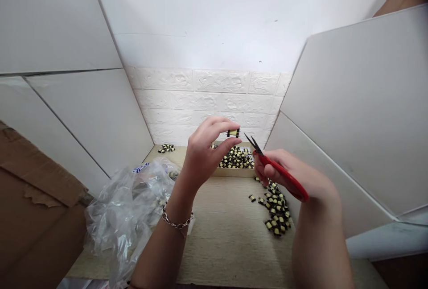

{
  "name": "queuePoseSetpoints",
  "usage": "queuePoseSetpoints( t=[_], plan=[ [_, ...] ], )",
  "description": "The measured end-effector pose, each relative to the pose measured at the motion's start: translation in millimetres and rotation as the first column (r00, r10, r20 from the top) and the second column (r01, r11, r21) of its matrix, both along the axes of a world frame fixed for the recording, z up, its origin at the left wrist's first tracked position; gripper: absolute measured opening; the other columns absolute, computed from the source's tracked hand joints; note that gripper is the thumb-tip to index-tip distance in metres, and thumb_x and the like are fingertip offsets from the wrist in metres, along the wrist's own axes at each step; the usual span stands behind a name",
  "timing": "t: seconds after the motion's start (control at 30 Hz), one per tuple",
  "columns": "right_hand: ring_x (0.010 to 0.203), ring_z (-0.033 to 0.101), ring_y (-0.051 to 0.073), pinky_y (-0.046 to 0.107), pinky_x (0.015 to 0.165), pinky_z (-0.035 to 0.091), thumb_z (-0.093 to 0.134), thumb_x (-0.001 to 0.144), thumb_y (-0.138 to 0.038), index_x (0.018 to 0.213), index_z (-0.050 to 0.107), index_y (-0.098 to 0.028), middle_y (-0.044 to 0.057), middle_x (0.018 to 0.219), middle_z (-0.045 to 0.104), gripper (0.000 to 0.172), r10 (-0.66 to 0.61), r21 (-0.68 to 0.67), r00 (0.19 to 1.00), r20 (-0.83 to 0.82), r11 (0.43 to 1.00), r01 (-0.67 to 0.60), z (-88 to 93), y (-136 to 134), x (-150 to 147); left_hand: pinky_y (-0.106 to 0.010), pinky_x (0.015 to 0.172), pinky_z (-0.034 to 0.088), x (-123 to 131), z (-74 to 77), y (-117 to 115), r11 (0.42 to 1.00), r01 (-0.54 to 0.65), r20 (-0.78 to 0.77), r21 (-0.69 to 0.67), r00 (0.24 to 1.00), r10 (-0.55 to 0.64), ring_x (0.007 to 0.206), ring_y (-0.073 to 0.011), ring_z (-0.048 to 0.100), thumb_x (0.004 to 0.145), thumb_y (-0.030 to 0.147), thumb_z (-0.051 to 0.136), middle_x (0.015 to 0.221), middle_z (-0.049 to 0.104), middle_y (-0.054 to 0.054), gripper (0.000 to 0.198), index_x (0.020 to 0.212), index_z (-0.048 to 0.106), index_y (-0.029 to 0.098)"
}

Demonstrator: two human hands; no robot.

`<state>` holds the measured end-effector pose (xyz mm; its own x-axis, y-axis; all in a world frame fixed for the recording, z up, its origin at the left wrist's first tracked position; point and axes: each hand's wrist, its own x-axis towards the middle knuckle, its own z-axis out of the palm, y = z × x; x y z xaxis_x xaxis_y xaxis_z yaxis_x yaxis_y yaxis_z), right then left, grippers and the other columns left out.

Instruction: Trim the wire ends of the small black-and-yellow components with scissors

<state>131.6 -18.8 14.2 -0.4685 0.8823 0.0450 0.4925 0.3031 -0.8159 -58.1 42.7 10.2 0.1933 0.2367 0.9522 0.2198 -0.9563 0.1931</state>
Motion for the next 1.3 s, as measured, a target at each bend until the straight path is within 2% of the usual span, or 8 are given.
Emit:
queuePoseSetpoints(
  t=[0.57, 1.3],
  plan=[
    [0.057, 0.037, 0.011, 0.025, 0.053, 0.032, 0.038, 0.067, -0.073, 0.063, 0.041, -0.017, -0.001, 0.059, 0.042, 0.056, 0.011, -0.083, 1.000, 0.027, 0.996, -0.009, 2.2, -2.8, -1.0, -0.028, 0.084, 0.046, 0.7, -1.0, 0.0, 1.000, 0.015, -0.078, 0.008, 0.997, -0.014, 0.094, -0.0123, 0.057, 0.075, 0.017, 0.058, 0.098, 0.063, -0.004, 0.020, 0.096, 0.060, 0.019],
    [0.057, 0.041, 0.012, 0.027, 0.054, 0.038, 0.036, 0.067, -0.075, 0.063, 0.042, -0.017, 0.000, 0.059, 0.045, 0.058, -0.002, -0.071, 0.999, 0.046, 0.997, 0.005, 1.6, -2.7, -2.0, -0.031, 0.087, 0.045, -0.1, -1.2, -1.8, 1.000, 0.003, -0.120, -0.002, 0.993, -0.003, 0.098, -0.0134, 0.055, 0.078, 0.017, 0.054, 0.101, 0.062, -0.005, 0.020, 0.098, 0.059, 0.019]
  ],
)
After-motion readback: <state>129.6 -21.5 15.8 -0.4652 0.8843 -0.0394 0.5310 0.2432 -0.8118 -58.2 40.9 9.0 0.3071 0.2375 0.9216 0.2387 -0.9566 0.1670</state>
